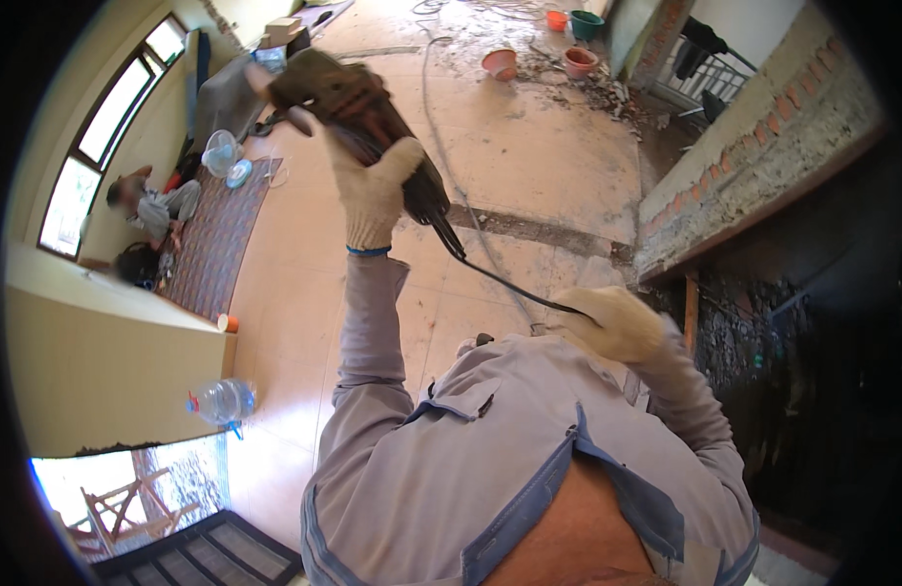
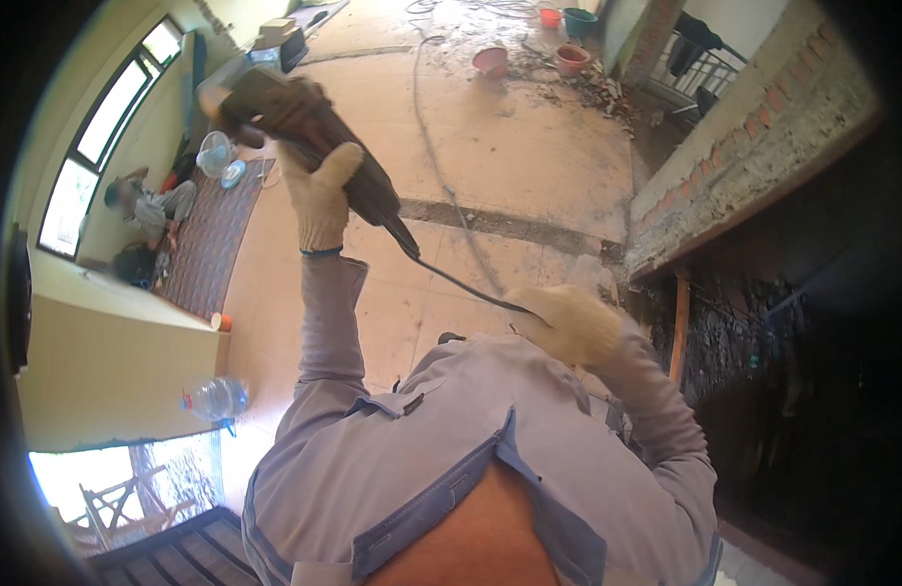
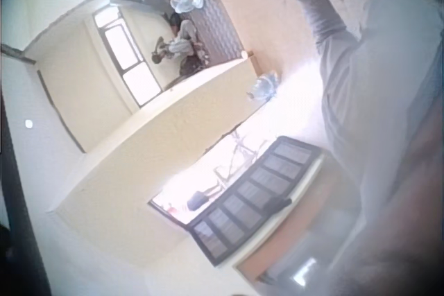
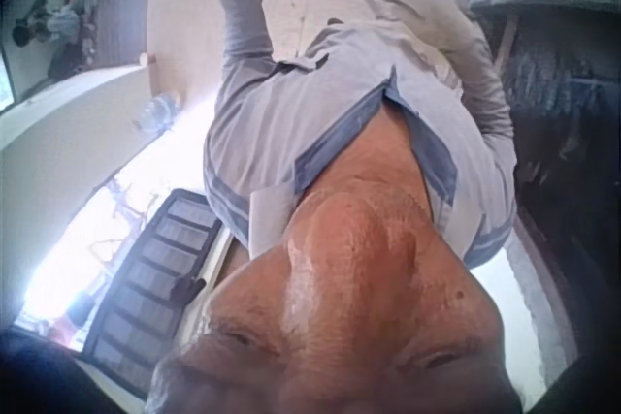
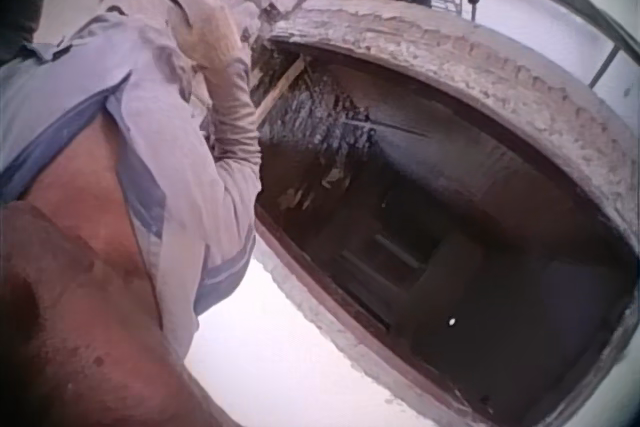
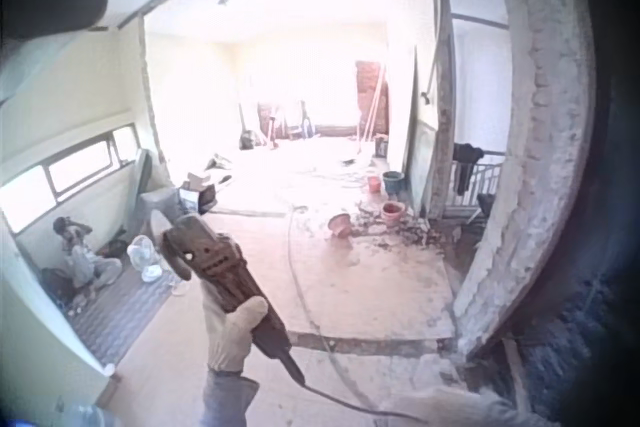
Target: The person uses an angle grinder on the floor, then switches to a broom to sweep debris. They move a plastic bag and a water bottle to clear the area before sweeping.
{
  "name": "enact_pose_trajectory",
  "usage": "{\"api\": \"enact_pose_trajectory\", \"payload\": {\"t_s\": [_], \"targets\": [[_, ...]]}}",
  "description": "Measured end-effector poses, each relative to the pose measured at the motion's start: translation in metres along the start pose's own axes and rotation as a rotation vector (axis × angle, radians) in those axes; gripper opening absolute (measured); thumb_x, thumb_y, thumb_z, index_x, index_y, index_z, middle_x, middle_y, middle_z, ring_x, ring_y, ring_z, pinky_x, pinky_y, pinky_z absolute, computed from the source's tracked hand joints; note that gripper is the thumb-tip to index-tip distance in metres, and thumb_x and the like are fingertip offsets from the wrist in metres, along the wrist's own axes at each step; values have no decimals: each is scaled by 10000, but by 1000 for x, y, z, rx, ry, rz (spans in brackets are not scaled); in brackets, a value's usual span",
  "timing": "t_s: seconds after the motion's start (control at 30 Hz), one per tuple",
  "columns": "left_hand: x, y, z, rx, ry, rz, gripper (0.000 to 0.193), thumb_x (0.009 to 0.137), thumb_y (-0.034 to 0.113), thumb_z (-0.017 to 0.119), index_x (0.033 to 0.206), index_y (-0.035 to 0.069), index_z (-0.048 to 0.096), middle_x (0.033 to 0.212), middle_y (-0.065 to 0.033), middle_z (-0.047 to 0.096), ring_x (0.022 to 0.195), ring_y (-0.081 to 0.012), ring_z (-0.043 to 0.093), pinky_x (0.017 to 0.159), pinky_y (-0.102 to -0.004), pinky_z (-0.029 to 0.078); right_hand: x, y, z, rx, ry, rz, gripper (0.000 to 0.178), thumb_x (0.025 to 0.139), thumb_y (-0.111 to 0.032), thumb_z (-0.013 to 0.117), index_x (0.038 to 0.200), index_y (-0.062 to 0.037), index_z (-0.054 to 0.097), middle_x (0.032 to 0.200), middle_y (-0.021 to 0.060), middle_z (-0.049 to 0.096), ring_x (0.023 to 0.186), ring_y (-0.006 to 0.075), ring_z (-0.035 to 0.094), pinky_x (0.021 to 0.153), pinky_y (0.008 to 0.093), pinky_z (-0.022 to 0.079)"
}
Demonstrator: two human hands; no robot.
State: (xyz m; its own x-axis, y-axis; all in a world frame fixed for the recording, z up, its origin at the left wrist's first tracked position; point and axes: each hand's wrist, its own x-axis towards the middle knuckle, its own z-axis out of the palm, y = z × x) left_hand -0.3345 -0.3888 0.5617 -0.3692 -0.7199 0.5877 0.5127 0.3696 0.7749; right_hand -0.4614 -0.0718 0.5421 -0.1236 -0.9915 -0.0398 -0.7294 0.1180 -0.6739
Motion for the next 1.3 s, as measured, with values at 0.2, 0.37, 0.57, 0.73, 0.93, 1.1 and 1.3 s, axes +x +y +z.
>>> {"api": "enact_pose_trajectory", "payload": {"t_s": [0.2, 0.37, 0.57, 0.73, 0.93, 1.1, 1.3], "targets": [[-46, 10, -9, -8, -445, -353, 951, 663, 73, 789, 1504, 1, 350, 1257, -76, 591, 1111, -165, 563, 987, -322, 474, -25, -60, -134, -245, 44, -104, 162, 893, -123, 659, 1029, -49, 708, 774, 160, 691, 719, 294, 711, 669, 380, 558], [-96, 23, 20, 1, -787, -646, 968, 655, 74, 801, 1518, 8, 370, 1299, -67, 583, 1161, -162, 542, 1022, -300, 439, 2, -49, -189, -486, 384, -450, 125, 842, -108, 747, 893, -13, 683, 853, 120, 697, 733, 260, 693, 661, 348, 543], [-155, 4, 56, -502, -780, -924, 1041, 718, 488, 894, 1498, 18, 390, 1325, -63, 554, 1170, -170, 534, 1037, -328, 421, 17, -24, -198, -503, 606, -621, 193, 831, -134, 776, 931, -8, 669, 853, 103, 697, 739, 242, 690, 668, 336, 540], [-175, -1, 67, -798, -757, -988, 1012, 679, 380, 923, 1475, 21, 410, 1348, -113, 560, 1202, -234, 560, 1032, -370, 450, 41, 35, -191, -371, 641, -435, 173, 860, -163, 772, 940, -33, 690, 846, 67, 713, 737, 180, 685, 661, 325, 538], [-197, -30, 56, -780, -584, -977, 976, 654, 197, 905, 1472, 12, 405, 1339, -163, 577, 1183, -327, 604, 979, -450, 517, 51, 122, -84, 187, 564, -101, 223, 997, -219, 626, 926, -22, 702, 775, 41, 684, 719, 100, 619, 606, 275, 483], [-213, -33, 60, -1159, -356, -1100, 990, 658, 221, 872, 1491, 19, 377, 1397, -183, 531, 1266, -348, 557, 963, -456, 527, -8, 111, -2, 241, 294, -135, 318, 954, -173, 628, 1237, -33, 662, 823, 190, 676, 697, 247, 651, 668, 384, 511], [-214, -7, 95, -1026, -99, -894, 1098, 693, 395, 877, 1549, 25, 297, 1459, -229, 468, 1292, -392, 530, 1075, -549, 478, -30, 86, -26, 14, -105, -208, 514, 947, -167, 574, 1440, -51, 486, 866, 242, 674, 798, 416, 679, 701, 480, 515]]}}
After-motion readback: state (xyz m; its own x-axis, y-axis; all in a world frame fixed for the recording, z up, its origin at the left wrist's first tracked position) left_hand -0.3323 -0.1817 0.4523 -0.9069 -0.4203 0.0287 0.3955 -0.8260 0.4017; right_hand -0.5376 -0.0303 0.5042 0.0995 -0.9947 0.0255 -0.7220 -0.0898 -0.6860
